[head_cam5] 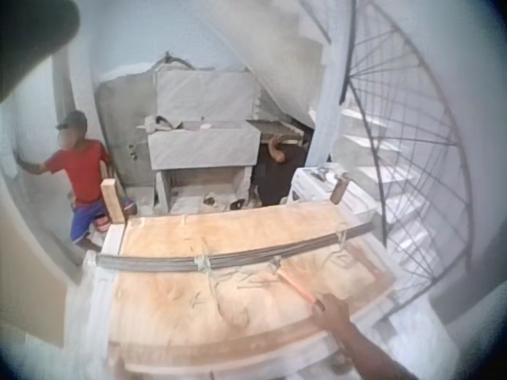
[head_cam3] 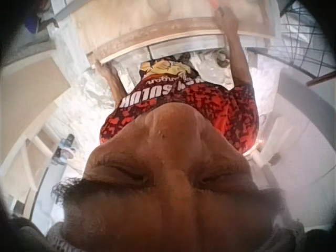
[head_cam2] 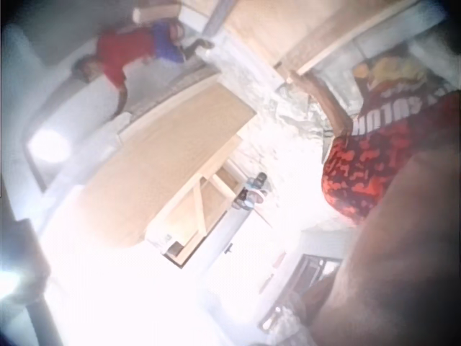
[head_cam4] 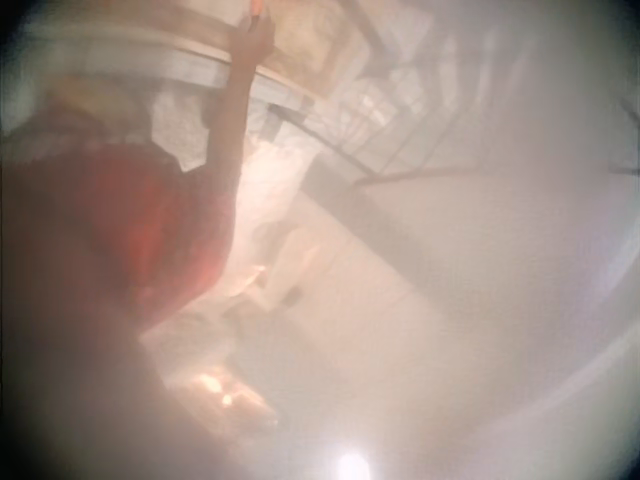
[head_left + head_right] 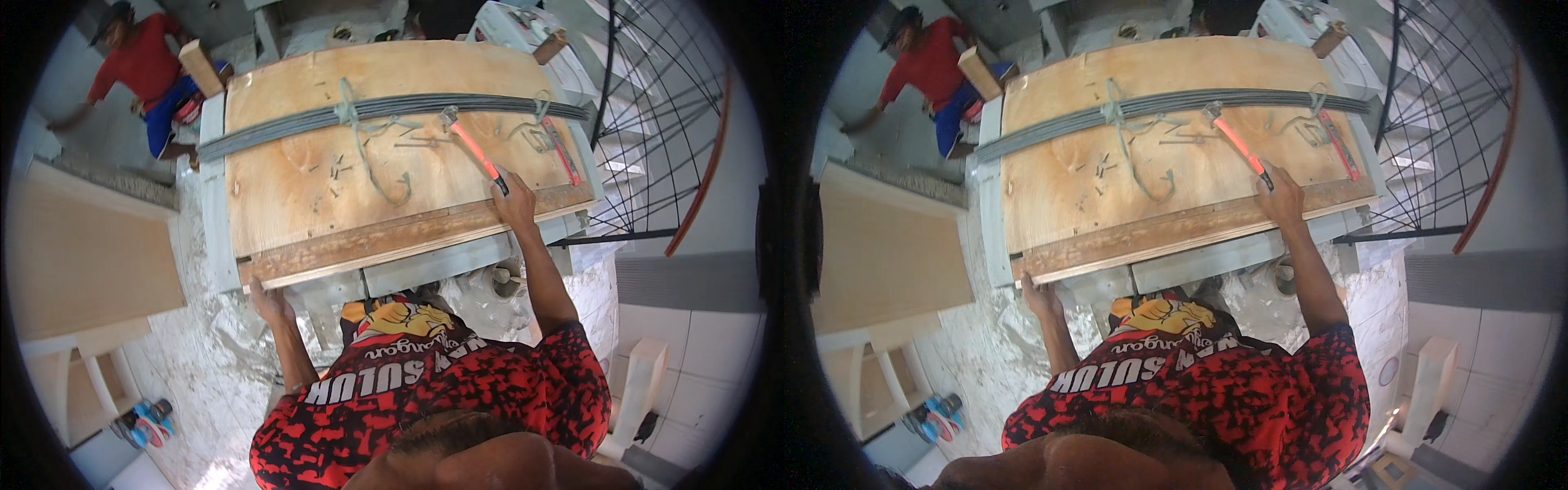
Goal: The person constructs a wall using white blocks, securing them with mortar and aligning them using a wooden guide and a hammer.
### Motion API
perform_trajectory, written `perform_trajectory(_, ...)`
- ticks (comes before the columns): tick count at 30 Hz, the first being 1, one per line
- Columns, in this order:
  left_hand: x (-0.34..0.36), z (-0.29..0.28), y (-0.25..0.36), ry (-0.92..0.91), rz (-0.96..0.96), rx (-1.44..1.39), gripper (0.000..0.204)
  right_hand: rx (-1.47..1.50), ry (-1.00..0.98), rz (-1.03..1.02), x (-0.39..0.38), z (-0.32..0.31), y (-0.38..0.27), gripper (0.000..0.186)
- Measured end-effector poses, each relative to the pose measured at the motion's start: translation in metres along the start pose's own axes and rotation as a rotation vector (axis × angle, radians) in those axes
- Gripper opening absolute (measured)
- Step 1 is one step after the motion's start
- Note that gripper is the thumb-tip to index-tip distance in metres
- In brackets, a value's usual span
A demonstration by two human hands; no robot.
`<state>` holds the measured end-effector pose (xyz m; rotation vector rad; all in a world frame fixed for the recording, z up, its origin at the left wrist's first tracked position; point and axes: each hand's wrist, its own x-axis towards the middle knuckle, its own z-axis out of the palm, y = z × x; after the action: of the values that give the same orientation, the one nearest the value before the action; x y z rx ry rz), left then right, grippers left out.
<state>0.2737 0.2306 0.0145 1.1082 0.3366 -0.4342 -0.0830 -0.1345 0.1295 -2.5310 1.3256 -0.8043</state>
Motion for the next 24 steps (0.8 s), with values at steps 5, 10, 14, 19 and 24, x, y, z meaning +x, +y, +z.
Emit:
perform_trajectory(5, -0.006, 0.011, 0.001, -0.041, 0.017, 0.018, 0.056, -0.033, 0.084, -0.169, 0.045, 0.010, 0.023, 0.035)
perform_trajectory(10, -0.002, 0.006, 0.001, -0.094, 0.040, 0.217, 0.069, -0.145, 0.154, -0.166, 0.085, 0.049, 0.022, 0.033)
perform_trajectory(14, 0.003, -0.013, 0.021, -0.082, -0.155, 0.501, 0.080, -0.034, 0.226, -0.129, 0.071, 0.049, -0.001, 0.036)
perform_trajectory(19, -0.001, -0.006, 0.011, -0.150, -0.097, 0.285, 0.072, 0.124, 0.673, 0.266, -0.016, 0.049, 0.033, 0.049)
perform_trajectory(24, -0.002, 0.026, -0.009, -0.156, -0.021, 0.087, 0.070, 0.450, 0.935, 1.097, -0.089, 0.020, 0.162, 0.057)
